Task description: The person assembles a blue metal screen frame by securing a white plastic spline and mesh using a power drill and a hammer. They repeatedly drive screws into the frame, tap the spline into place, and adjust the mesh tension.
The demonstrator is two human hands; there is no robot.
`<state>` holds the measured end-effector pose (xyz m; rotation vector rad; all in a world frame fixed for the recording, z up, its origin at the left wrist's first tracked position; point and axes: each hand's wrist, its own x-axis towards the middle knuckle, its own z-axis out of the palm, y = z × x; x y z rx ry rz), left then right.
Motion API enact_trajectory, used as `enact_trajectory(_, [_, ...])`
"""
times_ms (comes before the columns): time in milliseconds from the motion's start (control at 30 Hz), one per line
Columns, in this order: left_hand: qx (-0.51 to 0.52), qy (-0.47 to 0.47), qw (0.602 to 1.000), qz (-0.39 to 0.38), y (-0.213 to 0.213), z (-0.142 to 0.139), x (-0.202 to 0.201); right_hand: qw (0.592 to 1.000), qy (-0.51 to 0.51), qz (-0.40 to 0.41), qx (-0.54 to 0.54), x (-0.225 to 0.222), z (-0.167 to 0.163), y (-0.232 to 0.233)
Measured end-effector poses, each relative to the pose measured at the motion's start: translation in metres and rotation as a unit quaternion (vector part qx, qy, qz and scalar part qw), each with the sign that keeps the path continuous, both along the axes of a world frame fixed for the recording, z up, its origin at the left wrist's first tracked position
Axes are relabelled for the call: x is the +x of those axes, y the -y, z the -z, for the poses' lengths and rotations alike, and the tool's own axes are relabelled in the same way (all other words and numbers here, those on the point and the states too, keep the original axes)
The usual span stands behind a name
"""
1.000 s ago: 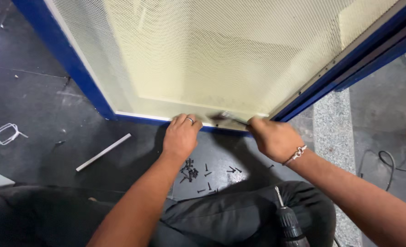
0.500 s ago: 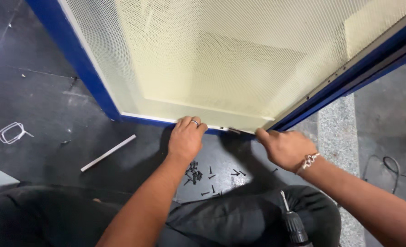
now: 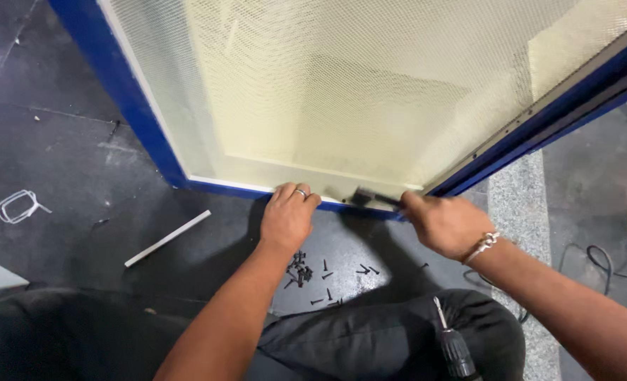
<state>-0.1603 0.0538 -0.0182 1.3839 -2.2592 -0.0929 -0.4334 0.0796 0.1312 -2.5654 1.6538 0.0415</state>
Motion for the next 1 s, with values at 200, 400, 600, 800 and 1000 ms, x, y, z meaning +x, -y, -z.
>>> enact_trajectory(200, [-0.035,-0.036,0.999,0.008,-0.002,0.002,0.003,0.976,0.190,-0.016,-0.109,0.004,0.010,-0.003])
enact_trajectory(400, [-0.007,-0.016,1.000,-0.006,0.000,0.001,0.003,0.999,-0.010,-0.002,-0.038,-0.008,0.005,-0.005])
enact_trajectory(600, [-0.018,-0.030,0.999,0.013,-0.003,0.001,0.004,0.971,0.190,-0.016,-0.142,-0.009,0.004,-0.009])
enact_trajectory(800, [-0.025,-0.027,0.999,0.010,0.000,0.000,0.004,1.000,0.005,-0.013,-0.011,-0.011,0.019,-0.003])
enact_trajectory(1000, [0.004,-0.016,1.000,0.019,-0.001,0.003,0.003,0.992,0.077,-0.008,-0.100,-0.020,0.003,-0.005])
